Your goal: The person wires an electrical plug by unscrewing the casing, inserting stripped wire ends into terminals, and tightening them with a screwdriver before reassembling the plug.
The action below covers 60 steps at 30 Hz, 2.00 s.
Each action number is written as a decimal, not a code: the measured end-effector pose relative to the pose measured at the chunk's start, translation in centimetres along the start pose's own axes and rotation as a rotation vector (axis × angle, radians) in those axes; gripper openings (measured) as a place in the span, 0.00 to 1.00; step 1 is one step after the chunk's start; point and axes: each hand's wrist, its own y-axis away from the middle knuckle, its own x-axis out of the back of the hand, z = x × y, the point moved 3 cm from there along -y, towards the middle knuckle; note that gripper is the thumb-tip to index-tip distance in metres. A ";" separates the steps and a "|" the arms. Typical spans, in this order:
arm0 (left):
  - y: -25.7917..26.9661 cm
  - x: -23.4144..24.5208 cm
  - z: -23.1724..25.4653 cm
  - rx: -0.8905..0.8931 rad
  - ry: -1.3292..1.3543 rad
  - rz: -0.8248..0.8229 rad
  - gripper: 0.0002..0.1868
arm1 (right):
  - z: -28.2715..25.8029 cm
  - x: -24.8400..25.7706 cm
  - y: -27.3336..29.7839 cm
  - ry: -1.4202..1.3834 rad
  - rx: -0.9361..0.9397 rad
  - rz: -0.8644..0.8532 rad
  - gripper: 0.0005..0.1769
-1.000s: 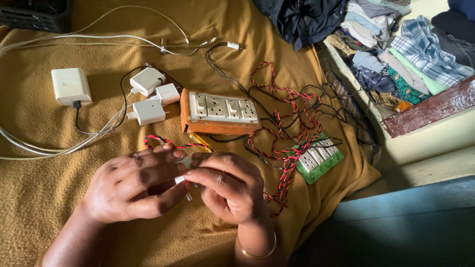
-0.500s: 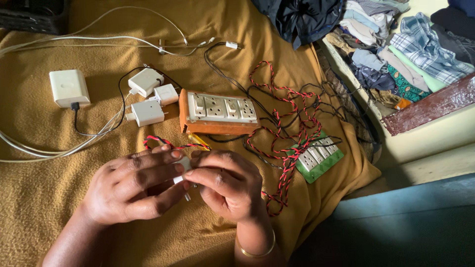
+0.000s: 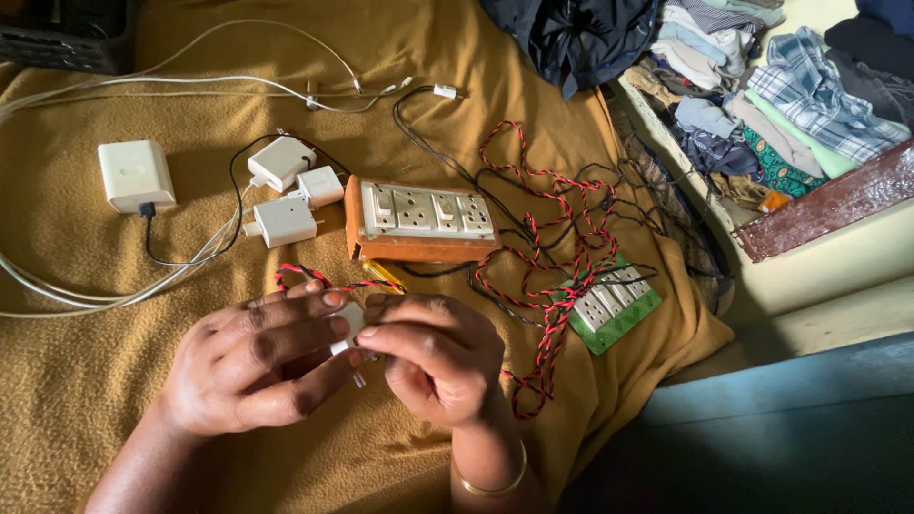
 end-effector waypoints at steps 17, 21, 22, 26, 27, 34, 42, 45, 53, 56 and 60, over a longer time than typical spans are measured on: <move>-1.2 0.5 0.1 0.198 -0.121 0.009 0.17 | 3.9 -1.0 3.2 -0.416 -0.442 0.063 0.16; -0.3 -0.3 -0.6 0.346 -0.016 0.011 0.16 | 7.7 -0.7 4.5 -0.300 -0.534 0.269 0.12; 0.2 -0.6 -1.2 0.495 0.033 0.069 0.15 | 8.5 -0.9 4.5 -0.296 -0.534 0.264 0.12; 2.6 -2.1 -3.3 0.984 0.413 0.270 0.12 | 10.7 -2.9 4.2 0.181 -0.725 -0.064 0.14; 2.9 -2.6 -3.7 0.981 0.411 0.274 0.12 | 10.9 -3.8 4.3 0.352 -0.847 -0.239 0.12; 5.4 -4.8 -6.4 1.295 0.893 0.580 0.08 | 9.3 -6.6 3.9 0.561 -0.620 -0.399 0.18; 6.6 -5.4 -7.7 1.425 0.878 0.595 0.10 | 7.1 -6.5 3.6 -0.479 -0.600 0.257 0.14; 6.5 -5.4 -7.7 1.430 0.887 0.561 0.11 | 5.7 -6.5 4.0 -0.327 -0.344 0.291 0.14; 6.3 -5.1 -7.4 1.457 0.805 0.526 0.11 | 4.8 -7.4 4.8 -0.454 -0.304 0.323 0.17; 5.9 -4.7 -6.7 1.441 0.764 0.495 0.10 | 4.2 -7.2 4.5 -0.344 -0.189 0.299 0.15; 5.5 -4.3 -6.4 1.478 0.720 0.499 0.09 | 4.0 -7.2 4.0 -0.279 -0.187 0.293 0.14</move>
